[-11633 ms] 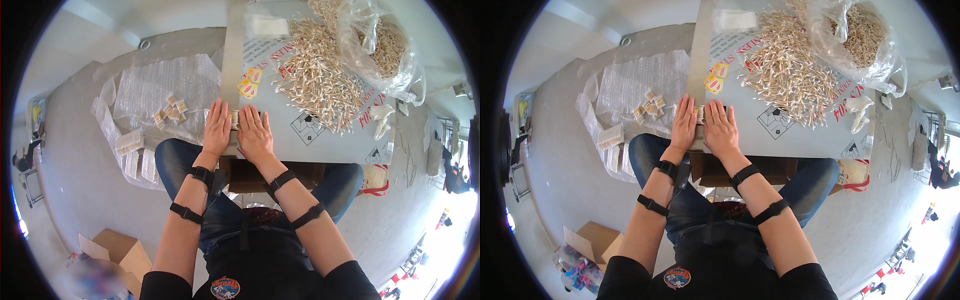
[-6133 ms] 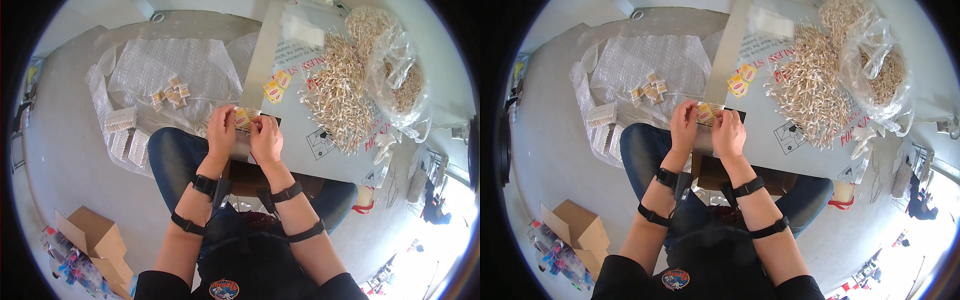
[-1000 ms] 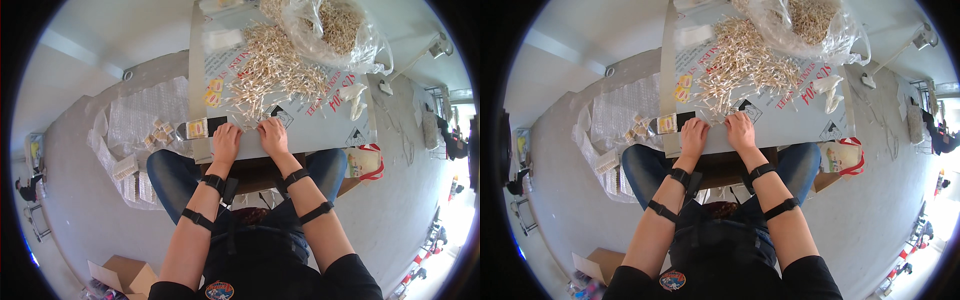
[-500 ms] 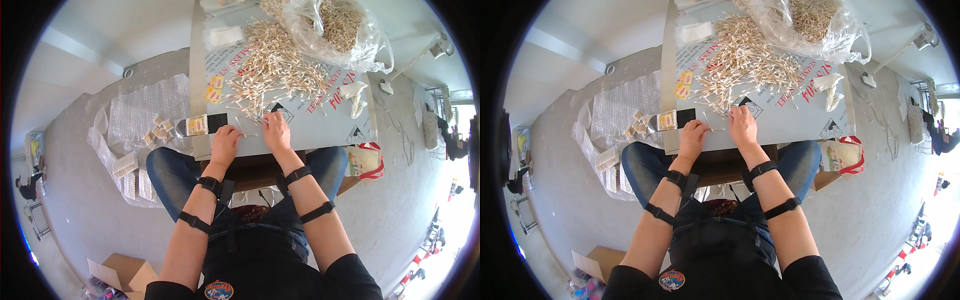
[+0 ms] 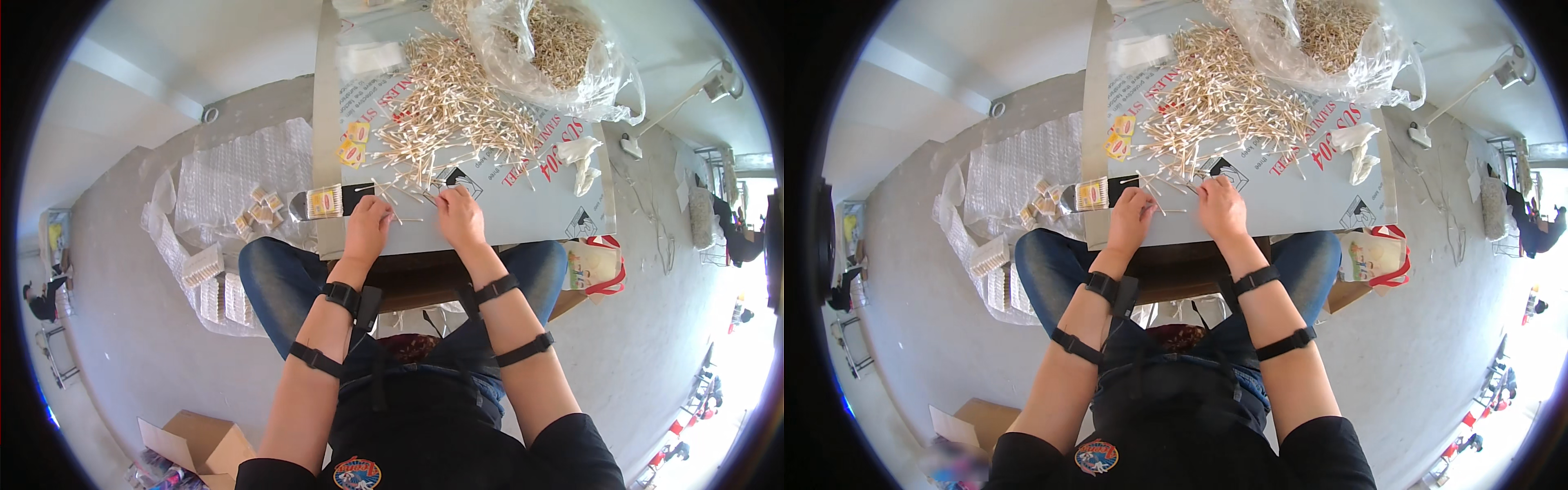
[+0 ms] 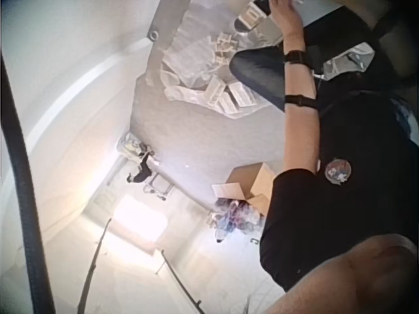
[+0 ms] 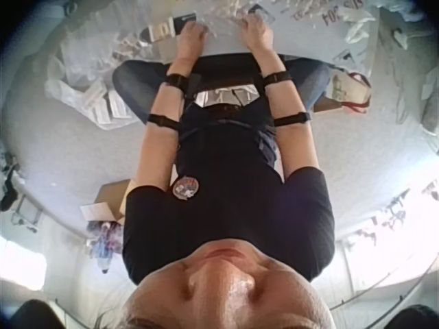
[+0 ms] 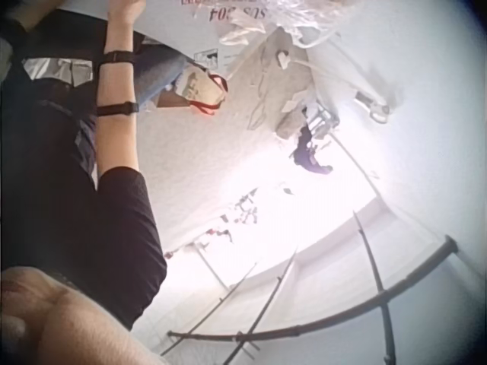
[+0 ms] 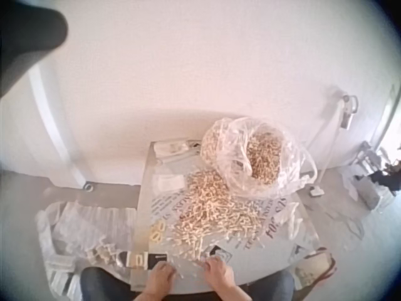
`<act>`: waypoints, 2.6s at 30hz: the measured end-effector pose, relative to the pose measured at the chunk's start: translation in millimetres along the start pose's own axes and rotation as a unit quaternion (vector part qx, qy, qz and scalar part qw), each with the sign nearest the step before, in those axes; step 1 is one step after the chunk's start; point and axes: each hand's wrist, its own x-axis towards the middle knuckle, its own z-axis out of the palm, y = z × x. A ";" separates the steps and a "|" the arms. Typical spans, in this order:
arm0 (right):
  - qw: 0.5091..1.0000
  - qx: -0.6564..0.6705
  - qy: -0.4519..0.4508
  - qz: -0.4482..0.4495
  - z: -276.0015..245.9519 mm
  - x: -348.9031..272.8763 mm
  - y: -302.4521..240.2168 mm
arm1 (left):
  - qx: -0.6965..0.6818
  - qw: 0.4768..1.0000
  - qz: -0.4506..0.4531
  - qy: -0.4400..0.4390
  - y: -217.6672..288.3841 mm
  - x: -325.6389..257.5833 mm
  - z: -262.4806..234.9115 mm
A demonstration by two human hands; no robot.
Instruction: The person is assembling small medical or hygiene components by hand at a workstation.
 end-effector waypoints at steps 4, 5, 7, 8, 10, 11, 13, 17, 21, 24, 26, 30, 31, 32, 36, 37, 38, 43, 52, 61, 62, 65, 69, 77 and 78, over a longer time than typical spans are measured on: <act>0.999 0.026 -0.020 -0.018 -16.6 -26.3 17.3 | 0.060 0.996 0.061 0.027 7.5 9.7 -4.8; 0.995 0.031 -0.073 -0.053 -19.0 -35.7 18.6 | 0.087 0.994 0.070 0.002 6.6 11.0 -6.0; 0.987 0.036 -0.127 -0.087 -23.8 -48.0 16.6 | 0.113 0.990 0.079 -0.025 5.6 14.6 -7.4; 0.982 0.033 -0.164 -0.088 -26.8 -52.5 13.4 | 0.129 0.987 0.096 -0.026 5.3 16.8 -7.9; 0.975 0.030 -0.199 -0.089 -24.7 -53.5 8.4 | 0.145 0.982 0.114 -0.027 5.6 20.1 -7.1; 0.986 0.034 -0.143 -0.084 -19.4 -50.6 6.1 | 0.148 0.980 0.126 -0.028 5.9 21.4 -6.5; 0.992 0.040 -0.085 -0.079 -8.9 -41.9 0.4 | 0.153 0.978 0.138 -0.029 6.5 22.5 -5.4; 0.992 0.012 -0.034 -0.123 10.3 -24.2 -4.7 | 0.157 0.974 0.162 -0.010 11.7 22.1 2.7; 0.989 0.006 -0.045 -0.143 17.3 -22.8 -5.1 | 0.128 0.981 0.140 -0.027 14.2 15.1 3.0; 0.990 0.034 -0.035 -0.134 17.0 -22.9 -9.6 | 0.127 0.983 0.085 0.100 5.0 12.9 -4.5; 0.988 0.044 -0.029 -0.142 19.3 -21.2 -9.0 | 0.129 0.983 0.064 0.113 0.0 17.4 -9.6; 0.987 0.054 -0.023 -0.147 25.1 -17.1 -5.6 | 0.154 0.982 0.040 0.102 1.9 24.7 -10.5; 0.987 0.055 -0.023 -0.149 25.2 -16.7 -6.6 | 0.156 0.983 0.040 0.092 0.2 25.9 -10.8; 0.986 0.055 -0.029 -0.157 24.9 -16.7 -7.2 | 0.157 0.982 0.040 0.093 -1.3 26.6 -11.2; 0.983 0.067 -0.062 -0.161 23.7 -19.2 -9.3 | 0.170 0.981 0.041 0.080 -7.2 23.9 -7.6; 0.983 0.067 -0.062 -0.160 23.5 -18.8 -9.5 | 0.168 0.982 0.036 0.078 -6.6 22.6 -6.3; 0.983 0.090 -0.057 -0.146 23.8 -18.0 -10.2 | 0.168 0.982 0.036 0.078 -6.0 20.7 -5.2; 0.991 0.098 -0.043 -0.076 25.1 -6.6 -18.1 | 0.147 0.986 0.063 0.047 5.5 11.5 0.8; 0.992 0.025 -0.031 -0.122 25.2 -2.8 -10.9 | 0.150 0.985 0.074 0.030 4.5 1.0 -0.6; 0.983 0.022 -0.032 -0.179 19.2 -8.1 -21.3 | 0.106 0.989 0.091 0.039 3.6 19.4 -9.6; 0.983 0.017 -0.044 -0.179 19.6 -8.2 -22.9 | 0.105 0.989 0.092 0.038 4.7 22.7 -11.2; 0.983 0.012 -0.050 -0.178 22.6 -7.5 -20.8 | 0.170 0.980 0.099 -0.003 5.8 31.5 -16.0; 0.985 0.035 -0.035 -0.168 27.4 -7.3 -18.0 | 0.190 0.975 0.109 -0.030 2.0 38.2 -19.0; 0.984 0.056 -0.022 -0.167 26.2 -8.9 -12.3 | 0.191 0.977 0.086 -0.022 -3.8 30.8 -16.0; 0.985 0.055 -0.025 -0.161 25.3 -8.6 -12.6 | 0.174 0.982 0.073 -0.030 -2.8 28.3 -14.4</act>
